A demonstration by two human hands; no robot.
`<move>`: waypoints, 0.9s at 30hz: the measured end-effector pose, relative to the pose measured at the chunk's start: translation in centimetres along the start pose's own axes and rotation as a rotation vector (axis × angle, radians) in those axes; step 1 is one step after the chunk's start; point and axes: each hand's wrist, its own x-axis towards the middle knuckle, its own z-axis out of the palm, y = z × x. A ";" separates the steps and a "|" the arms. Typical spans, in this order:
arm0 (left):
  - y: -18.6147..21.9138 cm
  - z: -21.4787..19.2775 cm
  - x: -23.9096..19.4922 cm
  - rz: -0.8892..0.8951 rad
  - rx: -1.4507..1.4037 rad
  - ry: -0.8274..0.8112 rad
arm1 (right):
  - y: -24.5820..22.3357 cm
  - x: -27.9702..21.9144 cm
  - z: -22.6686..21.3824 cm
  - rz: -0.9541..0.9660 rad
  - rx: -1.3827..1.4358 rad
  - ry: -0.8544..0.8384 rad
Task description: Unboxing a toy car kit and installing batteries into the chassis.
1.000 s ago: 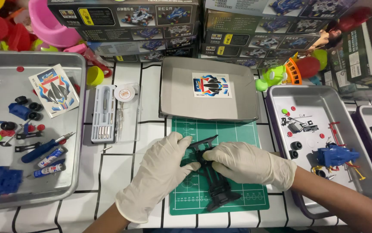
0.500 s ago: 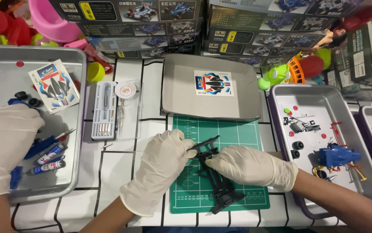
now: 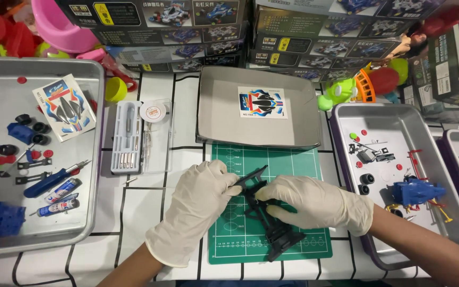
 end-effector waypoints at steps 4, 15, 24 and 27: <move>0.0 0.4 -0.2 0.002 -0.003 0.039 | 0.4 -0.3 0.6 -0.066 -0.086 0.008; 0.7 -2.1 -0.4 -0.117 0.011 -0.056 | -4.2 -3.7 -2.2 0.254 0.130 0.292; 5.0 -0.9 -6.5 -0.237 0.007 -0.397 | -8.1 -12.0 8.8 0.600 -0.140 0.471; 6.5 1.4 -7.5 -0.132 0.193 -0.303 | -8.6 -10.3 10.1 0.533 -0.232 0.745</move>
